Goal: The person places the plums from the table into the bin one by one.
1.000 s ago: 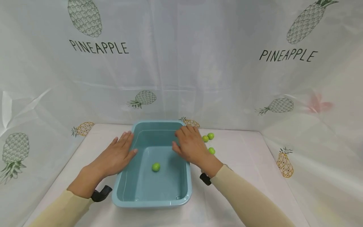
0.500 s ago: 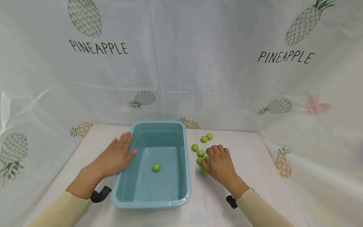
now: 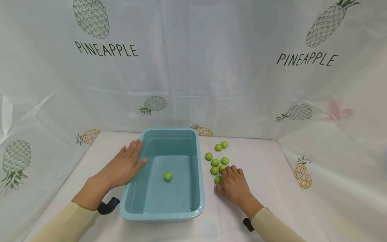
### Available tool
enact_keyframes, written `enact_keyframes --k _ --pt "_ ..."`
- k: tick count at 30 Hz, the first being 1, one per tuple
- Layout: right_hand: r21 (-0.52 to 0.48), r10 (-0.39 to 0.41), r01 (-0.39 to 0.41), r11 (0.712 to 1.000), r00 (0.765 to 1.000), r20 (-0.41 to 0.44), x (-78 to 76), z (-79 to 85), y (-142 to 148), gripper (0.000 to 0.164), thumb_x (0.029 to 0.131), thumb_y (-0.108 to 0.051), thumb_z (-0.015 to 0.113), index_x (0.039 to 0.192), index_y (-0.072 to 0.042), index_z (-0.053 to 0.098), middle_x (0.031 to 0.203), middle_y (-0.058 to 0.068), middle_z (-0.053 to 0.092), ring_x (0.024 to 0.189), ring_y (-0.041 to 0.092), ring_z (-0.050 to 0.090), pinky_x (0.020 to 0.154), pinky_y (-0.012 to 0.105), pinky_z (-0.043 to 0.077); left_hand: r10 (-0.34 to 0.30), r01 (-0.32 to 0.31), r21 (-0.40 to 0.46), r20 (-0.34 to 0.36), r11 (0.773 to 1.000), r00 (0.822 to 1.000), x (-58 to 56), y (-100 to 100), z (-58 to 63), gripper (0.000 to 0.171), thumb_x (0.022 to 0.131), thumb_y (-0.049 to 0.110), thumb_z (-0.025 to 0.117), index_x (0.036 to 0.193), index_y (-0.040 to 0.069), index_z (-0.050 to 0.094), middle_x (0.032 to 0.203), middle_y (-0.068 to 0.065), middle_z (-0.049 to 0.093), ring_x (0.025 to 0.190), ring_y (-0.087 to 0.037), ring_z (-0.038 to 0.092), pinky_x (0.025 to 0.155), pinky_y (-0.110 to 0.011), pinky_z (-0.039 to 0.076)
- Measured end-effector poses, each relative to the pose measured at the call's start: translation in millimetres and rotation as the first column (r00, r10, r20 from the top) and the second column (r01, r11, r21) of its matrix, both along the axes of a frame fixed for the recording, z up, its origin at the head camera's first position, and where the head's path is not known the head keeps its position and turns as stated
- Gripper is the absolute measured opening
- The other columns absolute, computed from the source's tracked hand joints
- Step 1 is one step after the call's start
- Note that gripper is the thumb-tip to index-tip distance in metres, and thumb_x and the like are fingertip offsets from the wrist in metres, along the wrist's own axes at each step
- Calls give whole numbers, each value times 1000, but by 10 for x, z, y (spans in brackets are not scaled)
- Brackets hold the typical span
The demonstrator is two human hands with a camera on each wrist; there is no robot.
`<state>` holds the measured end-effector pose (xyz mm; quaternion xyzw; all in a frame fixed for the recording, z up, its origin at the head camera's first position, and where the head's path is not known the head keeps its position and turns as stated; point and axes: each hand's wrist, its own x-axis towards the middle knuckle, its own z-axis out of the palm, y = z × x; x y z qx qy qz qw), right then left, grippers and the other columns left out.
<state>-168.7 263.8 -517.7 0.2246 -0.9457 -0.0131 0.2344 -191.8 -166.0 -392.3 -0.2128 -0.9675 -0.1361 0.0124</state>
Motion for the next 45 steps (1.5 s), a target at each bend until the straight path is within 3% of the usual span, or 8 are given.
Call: enact_keyframes --k 7,13,23,33,39,45 --pt "31 -30 28 999 998 60 8 -52 20 50 81 -44 87 98 -3 63 87 8 58 86 28 51 75 43 46 1 -1 1 3 1000 1000 9 7 1 75 112 40 46 162 -11 24 171 -28 23 160 -47 18 128 -67 18" --pt "33 -36 34 999 996 76 1 -77 42 43 82 -38 83 96 -4 62 86 6 56 87 28 50 75 43 45 0 0 3 3 1000 1000 -2 15 -3 75 112 40 46 163 -11 23 171 -28 23 160 -47 19 128 -67 18" --pt "15 -16 15 1000 1000 12 -109 113 150 41 79 -34 82 90 -4 57 79 5 49 81 27 47 72 41 42 14 -14 13 8 1000 1000 -15 -9 -39 77 111 42 47 163 -11 23 172 -28 21 161 -47 16 129 -67 15" --pt "41 -9 10 999 1000 -12 -146 228 152 40 81 -37 76 89 -4 56 79 6 49 80 27 48 71 42 43 7 -7 -15 -22 1000 1000 9 -12 24 71 112 36 46 161 -12 26 170 -29 25 160 -47 20 128 -68 18" --pt "6 18 -18 1000 999 -29 -158 384 113 39 82 -38 75 91 -4 58 80 5 50 79 27 48 72 43 44 2 -4 -61 -27 998 1000 31 7 51 66 112 31 44 161 -11 28 170 -29 26 160 -47 22 128 -66 19" --pt "-71 40 -42 997 999 -19 -255 717 7 31 80 -35 71 87 -8 58 80 3 51 77 24 45 69 39 38 12 -15 -87 -34 996 999 30 30 62 67 112 32 43 161 -11 28 170 -29 26 160 -46 22 128 -65 19"
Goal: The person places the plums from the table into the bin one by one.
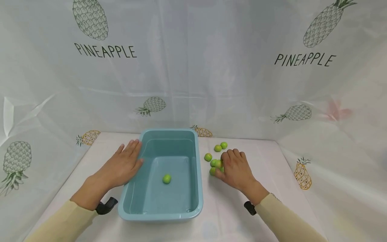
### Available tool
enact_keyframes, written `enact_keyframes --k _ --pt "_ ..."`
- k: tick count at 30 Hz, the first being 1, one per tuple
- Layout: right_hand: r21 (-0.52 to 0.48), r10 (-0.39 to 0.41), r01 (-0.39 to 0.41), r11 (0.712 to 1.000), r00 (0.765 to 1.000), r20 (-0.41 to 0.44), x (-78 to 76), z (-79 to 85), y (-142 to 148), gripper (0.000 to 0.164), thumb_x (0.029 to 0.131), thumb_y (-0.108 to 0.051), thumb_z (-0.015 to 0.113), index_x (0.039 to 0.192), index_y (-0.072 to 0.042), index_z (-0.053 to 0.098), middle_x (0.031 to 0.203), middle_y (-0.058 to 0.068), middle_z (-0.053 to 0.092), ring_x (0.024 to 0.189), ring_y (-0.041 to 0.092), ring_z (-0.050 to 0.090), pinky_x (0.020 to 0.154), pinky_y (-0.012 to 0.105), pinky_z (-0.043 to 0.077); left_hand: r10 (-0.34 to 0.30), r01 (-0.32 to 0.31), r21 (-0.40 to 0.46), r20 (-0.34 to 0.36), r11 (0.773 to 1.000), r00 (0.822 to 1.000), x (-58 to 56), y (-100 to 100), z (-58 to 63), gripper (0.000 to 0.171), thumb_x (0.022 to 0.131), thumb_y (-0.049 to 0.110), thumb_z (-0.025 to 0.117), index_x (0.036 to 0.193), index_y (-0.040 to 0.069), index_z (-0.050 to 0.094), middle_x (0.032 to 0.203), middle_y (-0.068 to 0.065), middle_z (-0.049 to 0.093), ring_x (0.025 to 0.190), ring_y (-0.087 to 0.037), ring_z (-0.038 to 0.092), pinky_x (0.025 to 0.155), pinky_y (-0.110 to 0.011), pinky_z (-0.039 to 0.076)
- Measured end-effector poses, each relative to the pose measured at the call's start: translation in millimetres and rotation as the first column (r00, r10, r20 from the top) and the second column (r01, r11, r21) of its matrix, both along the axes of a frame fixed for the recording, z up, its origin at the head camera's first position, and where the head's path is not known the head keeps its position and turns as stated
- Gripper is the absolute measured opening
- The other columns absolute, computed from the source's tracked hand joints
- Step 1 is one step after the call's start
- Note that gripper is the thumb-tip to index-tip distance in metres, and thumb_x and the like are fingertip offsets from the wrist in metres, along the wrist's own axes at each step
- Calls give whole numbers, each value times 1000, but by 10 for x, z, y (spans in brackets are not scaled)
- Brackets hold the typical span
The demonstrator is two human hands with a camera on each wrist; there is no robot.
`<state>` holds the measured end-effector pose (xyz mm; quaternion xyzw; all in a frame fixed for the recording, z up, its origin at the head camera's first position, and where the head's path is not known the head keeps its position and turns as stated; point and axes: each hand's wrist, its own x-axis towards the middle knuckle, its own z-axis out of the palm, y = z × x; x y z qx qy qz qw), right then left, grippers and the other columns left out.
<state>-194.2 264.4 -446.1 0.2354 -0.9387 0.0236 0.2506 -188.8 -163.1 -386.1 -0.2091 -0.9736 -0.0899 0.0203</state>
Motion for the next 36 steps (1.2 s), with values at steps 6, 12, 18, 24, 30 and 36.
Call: enact_keyframes --k 6,12,18,24,30,36 --pt "-68 35 -34 997 999 18 -138 467 -209 28 81 -35 66 87 -8 61 83 3 55 79 25 46 70 37 35 1 -1 -2 2 1000 1000 4 9 4 68 112 32 43 161 -12 27 170 -30 26 160 -47 22 129 -65 19" --pt "-119 121 -115 986 991 52 -265 839 -631 26 82 -34 65 90 -10 61 87 3 59 81 23 47 72 35 35 4 -4 4 -11 1000 1000 4 6 -2 67 112 32 44 161 -12 28 169 -31 28 159 -48 24 128 -65 22" --pt "-66 244 -238 969 964 104 -384 839 -1090 28 84 -35 65 92 -8 61 86 2 57 82 21 48 78 36 43 -3 4 18 -15 1000 1000 4 9 -12 68 112 31 46 160 -13 29 168 -31 29 158 -49 25 127 -66 23" --pt "-6 277 -280 960 950 141 -481 663 -1363 29 85 -38 65 94 -10 63 89 1 59 86 20 53 82 36 47 -11 11 23 -10 1000 1000 7 17 -29 69 112 31 47 160 -13 28 168 -31 28 158 -48 25 127 -66 23" --pt "17 269 -274 962 951 151 -524 555 -1474 29 85 -39 66 92 -12 62 86 0 55 86 21 49 85 37 45 -7 7 25 -13 1000 1000 10 9 -42 69 112 32 47 161 -12 28 169 -30 28 158 -48 25 127 -66 23" --pt "58 243 -254 965 957 160 -545 482 -1522 32 86 -42 68 92 -12 61 86 0 53 85 21 47 79 36 42 -7 7 27 -13 1000 1000 7 -4 -47 69 112 32 47 161 -12 27 169 -30 27 158 -48 25 127 -65 24"
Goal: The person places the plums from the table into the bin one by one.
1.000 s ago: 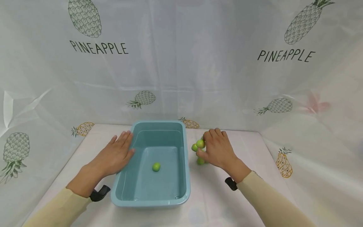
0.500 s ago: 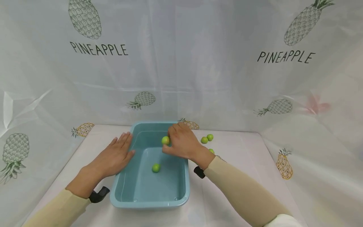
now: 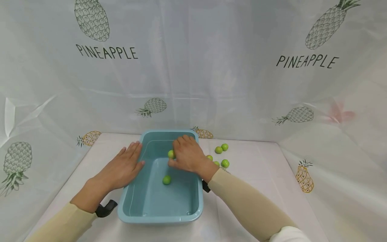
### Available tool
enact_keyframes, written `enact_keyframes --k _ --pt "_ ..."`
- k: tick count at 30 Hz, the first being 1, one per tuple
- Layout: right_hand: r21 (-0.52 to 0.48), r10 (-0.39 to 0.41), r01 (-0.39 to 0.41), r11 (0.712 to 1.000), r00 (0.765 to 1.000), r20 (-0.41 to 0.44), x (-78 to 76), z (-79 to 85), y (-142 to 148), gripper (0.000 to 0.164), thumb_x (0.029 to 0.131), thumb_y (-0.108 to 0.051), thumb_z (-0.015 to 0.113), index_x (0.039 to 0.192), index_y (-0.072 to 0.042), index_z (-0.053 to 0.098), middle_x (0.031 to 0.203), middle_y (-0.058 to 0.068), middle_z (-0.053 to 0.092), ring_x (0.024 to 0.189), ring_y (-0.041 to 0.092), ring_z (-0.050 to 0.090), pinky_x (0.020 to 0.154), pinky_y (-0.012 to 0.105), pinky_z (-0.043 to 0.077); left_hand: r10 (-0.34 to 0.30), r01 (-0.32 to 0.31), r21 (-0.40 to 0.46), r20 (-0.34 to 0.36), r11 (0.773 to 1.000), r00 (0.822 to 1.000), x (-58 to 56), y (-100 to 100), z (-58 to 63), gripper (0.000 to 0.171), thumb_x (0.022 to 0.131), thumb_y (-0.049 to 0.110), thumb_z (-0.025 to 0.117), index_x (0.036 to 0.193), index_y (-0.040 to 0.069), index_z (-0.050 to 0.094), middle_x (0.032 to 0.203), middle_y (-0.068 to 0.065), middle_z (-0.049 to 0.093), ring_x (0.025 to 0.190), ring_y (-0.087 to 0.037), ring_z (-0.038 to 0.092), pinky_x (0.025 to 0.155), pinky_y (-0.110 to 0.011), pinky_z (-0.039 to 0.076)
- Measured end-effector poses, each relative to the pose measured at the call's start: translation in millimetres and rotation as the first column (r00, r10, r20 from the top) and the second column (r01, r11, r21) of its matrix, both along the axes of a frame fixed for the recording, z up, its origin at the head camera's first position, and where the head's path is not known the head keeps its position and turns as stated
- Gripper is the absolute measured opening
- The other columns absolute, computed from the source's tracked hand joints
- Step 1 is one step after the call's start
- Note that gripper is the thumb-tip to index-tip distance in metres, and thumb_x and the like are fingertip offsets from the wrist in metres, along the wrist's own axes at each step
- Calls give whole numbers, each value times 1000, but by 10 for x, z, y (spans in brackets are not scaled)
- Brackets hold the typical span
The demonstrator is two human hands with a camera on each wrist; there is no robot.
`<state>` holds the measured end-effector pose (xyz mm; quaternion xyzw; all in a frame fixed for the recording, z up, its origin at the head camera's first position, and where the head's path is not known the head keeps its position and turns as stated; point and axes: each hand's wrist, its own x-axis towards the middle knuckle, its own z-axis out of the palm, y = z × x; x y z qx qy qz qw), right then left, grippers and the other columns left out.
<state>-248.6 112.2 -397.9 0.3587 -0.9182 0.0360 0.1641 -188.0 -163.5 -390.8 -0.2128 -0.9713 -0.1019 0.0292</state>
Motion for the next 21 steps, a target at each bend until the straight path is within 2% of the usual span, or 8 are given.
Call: enact_keyframes --k 7,15,21 --pt "21 -6 7 1000 999 -34 7 -28 -9 31 87 -42 70 89 -14 58 85 -1 53 83 20 46 76 33 39 0 0 6 8 1000 1000 -4 -1 5 69 112 32 47 161 -12 27 169 -30 26 158 -48 24 127 -65 24" --pt "21 -9 11 1000 994 -105 8 -47 -3 29 87 -36 71 91 -9 61 81 1 53 76 19 42 71 32 37 -4 4 15 13 1000 1000 -3 0 9 69 112 31 47 161 -12 26 170 -31 25 158 -49 23 127 -65 25" --pt "-21 -10 7 1000 988 -151 15 -74 0 24 87 -30 73 90 -9 63 81 2 54 74 20 43 70 33 38 -3 3 22 16 1000 1000 8 2 0 69 112 31 47 161 -13 26 169 -31 26 158 -49 24 127 -65 25"
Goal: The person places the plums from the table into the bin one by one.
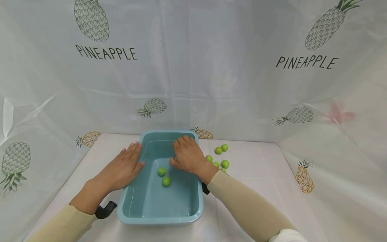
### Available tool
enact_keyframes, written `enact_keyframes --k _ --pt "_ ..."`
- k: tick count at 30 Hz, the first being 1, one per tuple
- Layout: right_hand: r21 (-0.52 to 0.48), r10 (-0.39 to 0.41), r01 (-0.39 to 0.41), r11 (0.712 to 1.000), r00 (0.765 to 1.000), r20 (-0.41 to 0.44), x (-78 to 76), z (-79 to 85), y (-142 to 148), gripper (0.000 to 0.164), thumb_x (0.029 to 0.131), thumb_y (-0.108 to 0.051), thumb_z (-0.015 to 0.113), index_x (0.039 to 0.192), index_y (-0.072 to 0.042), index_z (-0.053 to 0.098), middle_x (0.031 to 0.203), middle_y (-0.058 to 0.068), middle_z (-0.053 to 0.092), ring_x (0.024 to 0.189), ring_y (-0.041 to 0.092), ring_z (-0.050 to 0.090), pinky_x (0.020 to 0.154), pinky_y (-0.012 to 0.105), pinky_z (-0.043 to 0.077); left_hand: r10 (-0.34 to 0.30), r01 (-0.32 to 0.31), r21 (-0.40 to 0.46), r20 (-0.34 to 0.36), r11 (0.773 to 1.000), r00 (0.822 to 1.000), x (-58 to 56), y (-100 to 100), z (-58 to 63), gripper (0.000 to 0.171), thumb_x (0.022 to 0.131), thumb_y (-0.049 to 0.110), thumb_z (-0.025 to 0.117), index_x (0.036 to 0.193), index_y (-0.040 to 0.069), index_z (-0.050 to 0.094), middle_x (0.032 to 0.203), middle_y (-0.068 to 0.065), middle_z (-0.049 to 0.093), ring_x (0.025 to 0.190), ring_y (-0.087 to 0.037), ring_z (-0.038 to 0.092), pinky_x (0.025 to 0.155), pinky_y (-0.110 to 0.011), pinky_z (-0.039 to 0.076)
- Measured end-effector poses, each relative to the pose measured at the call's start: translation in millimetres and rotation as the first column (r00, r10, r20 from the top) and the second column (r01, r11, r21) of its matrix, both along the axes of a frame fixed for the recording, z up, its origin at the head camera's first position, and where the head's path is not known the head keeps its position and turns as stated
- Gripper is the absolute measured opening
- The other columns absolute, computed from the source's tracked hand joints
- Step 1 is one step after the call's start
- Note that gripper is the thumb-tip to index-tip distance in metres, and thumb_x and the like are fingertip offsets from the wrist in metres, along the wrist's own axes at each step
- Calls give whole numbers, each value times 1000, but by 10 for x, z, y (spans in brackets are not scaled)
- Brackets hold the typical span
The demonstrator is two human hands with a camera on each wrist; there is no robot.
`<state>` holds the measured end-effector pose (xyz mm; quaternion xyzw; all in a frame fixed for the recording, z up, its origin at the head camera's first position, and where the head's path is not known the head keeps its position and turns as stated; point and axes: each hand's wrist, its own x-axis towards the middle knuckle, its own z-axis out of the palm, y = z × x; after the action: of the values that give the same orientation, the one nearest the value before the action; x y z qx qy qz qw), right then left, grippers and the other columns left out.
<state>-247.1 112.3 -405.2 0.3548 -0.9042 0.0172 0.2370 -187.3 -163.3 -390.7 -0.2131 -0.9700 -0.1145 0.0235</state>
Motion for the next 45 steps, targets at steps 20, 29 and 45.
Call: enact_keyframes --k 20,29,45 --pt "-123 -79 53 991 974 -214 74 21 1010 22 91 -19 74 97 -1 63 90 12 63 84 33 55 71 43 44 28 -29 29 11 999 1000 40 8 -44 70 111 32 49 160 -13 28 169 -31 27 158 -48 24 126 -64 26" --pt "105 -186 194 975 979 -84 230 -394 1586 33 85 -24 83 100 -2 64 95 11 63 90 30 56 83 47 50 24 -25 35 9 999 1000 50 0 -33 70 111 32 49 160 -13 28 169 -31 27 158 -49 25 126 -65 27" --pt "330 -166 189 925 981 -96 319 -992 1809 43 85 -33 81 111 -5 63 105 10 65 96 29 59 87 45 52 22 -23 27 9 999 1000 34 23 -7 70 111 32 49 161 -13 27 169 -31 26 158 -49 24 126 -64 27"
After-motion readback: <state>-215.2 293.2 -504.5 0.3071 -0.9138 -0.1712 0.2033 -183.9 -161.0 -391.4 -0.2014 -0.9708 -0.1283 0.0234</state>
